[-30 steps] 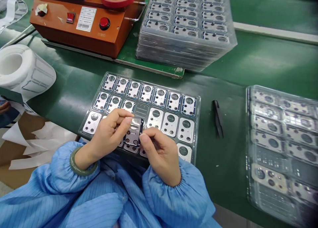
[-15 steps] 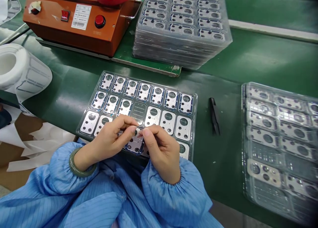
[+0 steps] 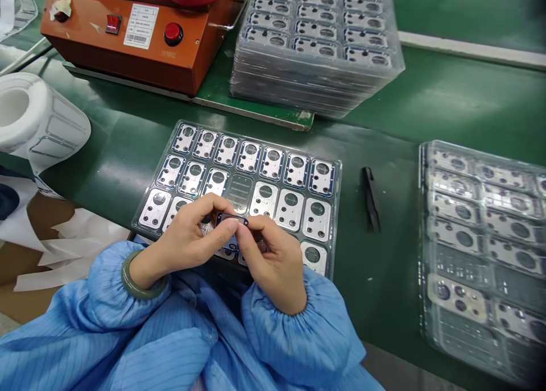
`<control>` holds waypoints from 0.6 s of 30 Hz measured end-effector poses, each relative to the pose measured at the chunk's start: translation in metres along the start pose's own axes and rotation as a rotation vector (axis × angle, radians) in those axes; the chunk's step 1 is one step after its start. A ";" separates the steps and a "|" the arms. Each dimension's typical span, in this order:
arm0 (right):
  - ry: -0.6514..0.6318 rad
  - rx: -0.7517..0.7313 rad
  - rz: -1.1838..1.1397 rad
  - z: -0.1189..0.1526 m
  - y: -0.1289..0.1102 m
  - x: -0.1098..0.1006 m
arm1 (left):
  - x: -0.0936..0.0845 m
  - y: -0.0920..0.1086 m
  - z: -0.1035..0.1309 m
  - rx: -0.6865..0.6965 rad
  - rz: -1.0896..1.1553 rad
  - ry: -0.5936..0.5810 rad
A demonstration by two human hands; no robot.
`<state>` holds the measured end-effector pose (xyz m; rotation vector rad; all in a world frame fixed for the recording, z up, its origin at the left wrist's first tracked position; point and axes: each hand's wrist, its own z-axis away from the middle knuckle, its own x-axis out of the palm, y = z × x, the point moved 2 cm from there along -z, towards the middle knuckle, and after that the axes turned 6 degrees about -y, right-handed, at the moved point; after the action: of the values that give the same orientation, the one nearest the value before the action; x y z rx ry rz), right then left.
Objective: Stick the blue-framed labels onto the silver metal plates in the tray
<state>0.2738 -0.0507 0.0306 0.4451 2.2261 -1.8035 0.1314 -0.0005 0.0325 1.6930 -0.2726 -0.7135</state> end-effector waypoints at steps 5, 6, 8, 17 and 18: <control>-0.020 -0.035 0.054 0.000 0.002 0.003 | -0.001 0.001 -0.005 -0.029 0.026 -0.005; -0.028 -0.038 0.057 0.001 0.002 0.004 | -0.002 0.001 -0.005 -0.032 0.033 -0.009; -0.041 -0.041 0.067 0.001 0.003 0.004 | -0.002 0.001 -0.006 -0.036 0.041 -0.011; -0.041 -0.056 0.090 0.001 0.004 0.005 | -0.005 0.003 -0.008 -0.061 0.041 0.006; -0.039 -0.051 0.087 0.001 0.004 0.004 | -0.006 0.003 -0.008 -0.060 0.043 0.006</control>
<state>0.2712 -0.0507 0.0250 0.4847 2.1867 -1.6936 0.1322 0.0083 0.0374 1.6273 -0.2795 -0.6780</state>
